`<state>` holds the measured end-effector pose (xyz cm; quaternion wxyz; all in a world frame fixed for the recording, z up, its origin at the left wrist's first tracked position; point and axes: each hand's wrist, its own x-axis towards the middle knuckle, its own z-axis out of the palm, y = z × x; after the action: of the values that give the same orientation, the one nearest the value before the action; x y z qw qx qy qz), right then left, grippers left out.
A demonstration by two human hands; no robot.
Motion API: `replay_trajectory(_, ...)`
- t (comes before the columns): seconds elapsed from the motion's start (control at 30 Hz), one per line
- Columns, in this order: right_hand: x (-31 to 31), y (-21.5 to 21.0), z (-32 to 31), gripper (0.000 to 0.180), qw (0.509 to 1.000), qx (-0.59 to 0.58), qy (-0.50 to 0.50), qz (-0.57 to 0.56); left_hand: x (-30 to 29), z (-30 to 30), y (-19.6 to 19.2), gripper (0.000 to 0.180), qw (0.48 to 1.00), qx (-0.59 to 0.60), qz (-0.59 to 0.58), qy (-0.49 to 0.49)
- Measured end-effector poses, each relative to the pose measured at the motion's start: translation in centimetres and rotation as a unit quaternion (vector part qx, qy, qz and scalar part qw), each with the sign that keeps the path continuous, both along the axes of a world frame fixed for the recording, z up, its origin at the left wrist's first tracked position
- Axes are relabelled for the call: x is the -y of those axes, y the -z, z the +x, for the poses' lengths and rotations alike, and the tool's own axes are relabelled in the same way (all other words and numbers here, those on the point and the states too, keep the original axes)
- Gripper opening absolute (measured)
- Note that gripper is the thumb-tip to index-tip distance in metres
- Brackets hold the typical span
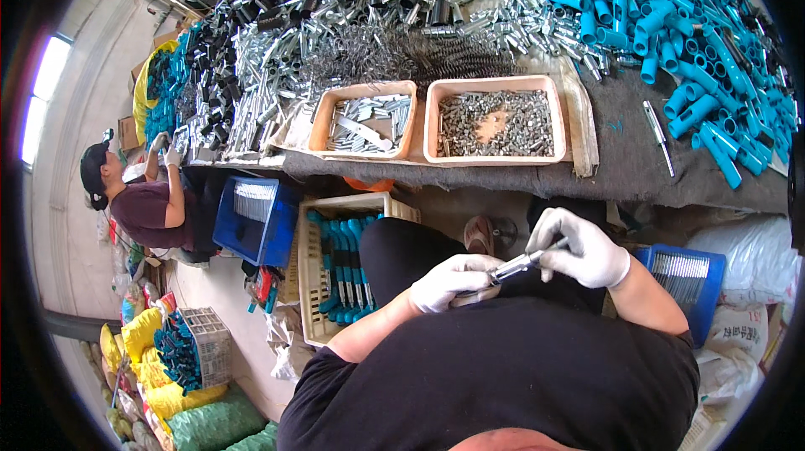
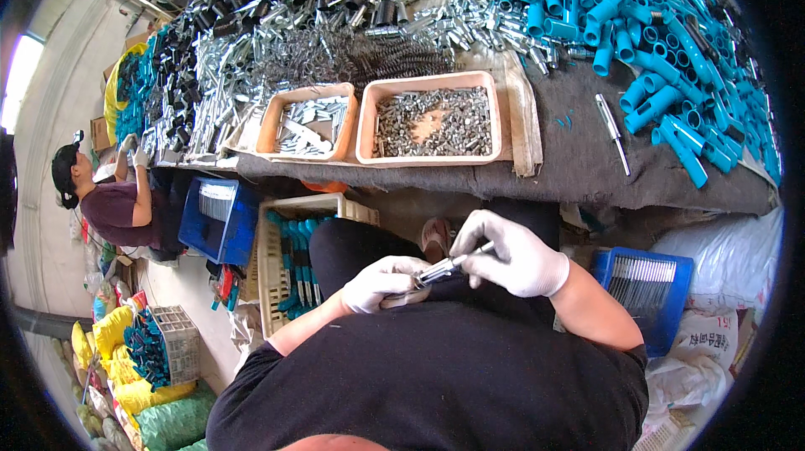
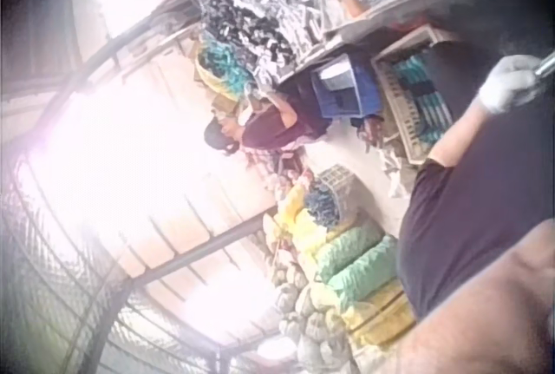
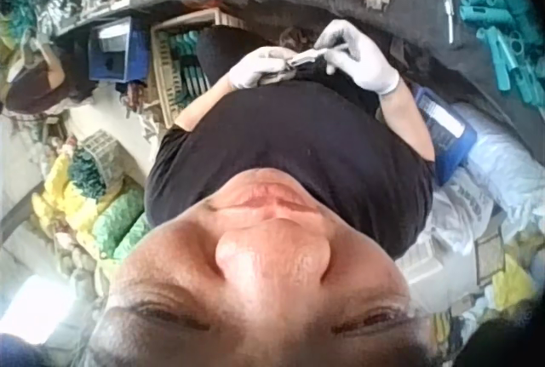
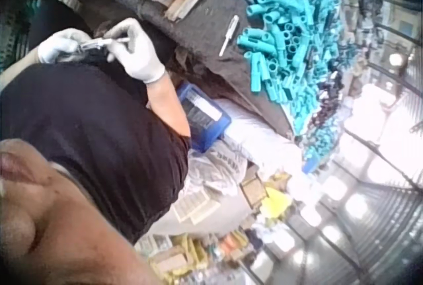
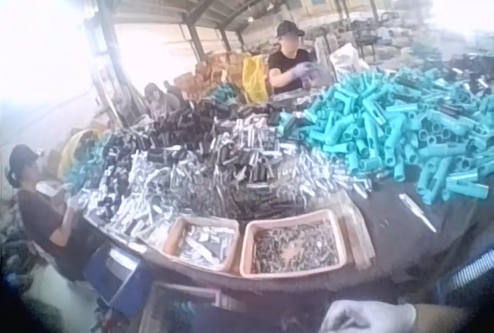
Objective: Assembling teal plastic housings and metal components for hardware parts at a factory workstation.
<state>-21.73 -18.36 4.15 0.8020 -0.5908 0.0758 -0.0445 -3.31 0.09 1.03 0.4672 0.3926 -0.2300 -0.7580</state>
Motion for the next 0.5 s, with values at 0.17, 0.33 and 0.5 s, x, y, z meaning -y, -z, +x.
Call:
replay_trajectory(0.17,-1.9,1.9,1.0,0.035,0.974,0.098,0.137,0.150,0.5,0.1,-1.0,0.049,0.999,0.010,-0.033,-0.023)
replay_trajectory(0.33,-1.7,1.5,1.4,0.015,0.983,-0.007,0.186,0.001,0.1,0.0,-1.7,0.046,0.992,0.112,0.014,-0.056)
replay_trajectory(0.5,-2.6,2.7,1.7,0.021,0.971,-0.012,0.237,-0.013,-0.1,0.2,-1.1,0.042,0.993,0.102,0.013,-0.052)
